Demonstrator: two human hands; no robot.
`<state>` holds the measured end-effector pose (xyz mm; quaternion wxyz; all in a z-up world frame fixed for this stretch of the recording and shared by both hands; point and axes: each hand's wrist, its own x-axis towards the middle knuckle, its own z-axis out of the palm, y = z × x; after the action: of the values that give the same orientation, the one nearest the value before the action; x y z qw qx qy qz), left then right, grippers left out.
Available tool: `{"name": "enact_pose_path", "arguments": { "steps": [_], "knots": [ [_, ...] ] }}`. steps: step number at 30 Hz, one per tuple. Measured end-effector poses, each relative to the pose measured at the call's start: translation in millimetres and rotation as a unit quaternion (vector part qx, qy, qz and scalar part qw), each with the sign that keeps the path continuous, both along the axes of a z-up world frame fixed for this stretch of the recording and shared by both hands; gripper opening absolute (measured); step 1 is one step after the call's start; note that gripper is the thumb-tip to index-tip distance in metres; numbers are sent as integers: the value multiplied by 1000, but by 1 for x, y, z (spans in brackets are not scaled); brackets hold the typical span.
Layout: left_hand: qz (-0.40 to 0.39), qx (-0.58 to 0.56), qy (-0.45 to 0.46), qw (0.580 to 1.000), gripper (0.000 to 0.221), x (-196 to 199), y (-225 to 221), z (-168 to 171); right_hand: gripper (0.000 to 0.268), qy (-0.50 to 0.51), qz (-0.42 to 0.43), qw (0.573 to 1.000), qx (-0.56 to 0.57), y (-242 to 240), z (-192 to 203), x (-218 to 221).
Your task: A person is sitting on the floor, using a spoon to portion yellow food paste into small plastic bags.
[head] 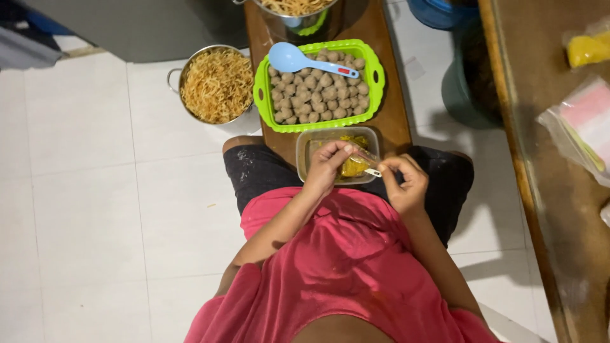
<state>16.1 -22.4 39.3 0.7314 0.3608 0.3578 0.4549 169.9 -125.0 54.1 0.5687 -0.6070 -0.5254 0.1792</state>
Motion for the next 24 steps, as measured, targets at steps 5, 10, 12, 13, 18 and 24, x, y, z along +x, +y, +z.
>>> {"name": "enact_pose_path", "arguments": {
  "steps": [5,10,12,13,18,24],
  "knots": [
    [3,18,45,999,13,-11,17,8,24,143,-21,989,-28,-5,-16,11],
    [-42,53,77,995,10,-6,5,15,43,88,14,995,-35,16,-7,-6],
    [-61,79,87,991,8,-6,4,15,33,71,6,997,-30,21,-2,-11],
    [-60,103,83,989,6,-7,5,17,22,53,8,998,-35,22,-1,-11],
    [-72,150,83,983,4,-11,6,3,8,35,12,999,-39,28,6,-18],
    [-127,126,64,982,7,-13,8,8,10,12,25,998,-59,30,27,-18]
  ]
}}
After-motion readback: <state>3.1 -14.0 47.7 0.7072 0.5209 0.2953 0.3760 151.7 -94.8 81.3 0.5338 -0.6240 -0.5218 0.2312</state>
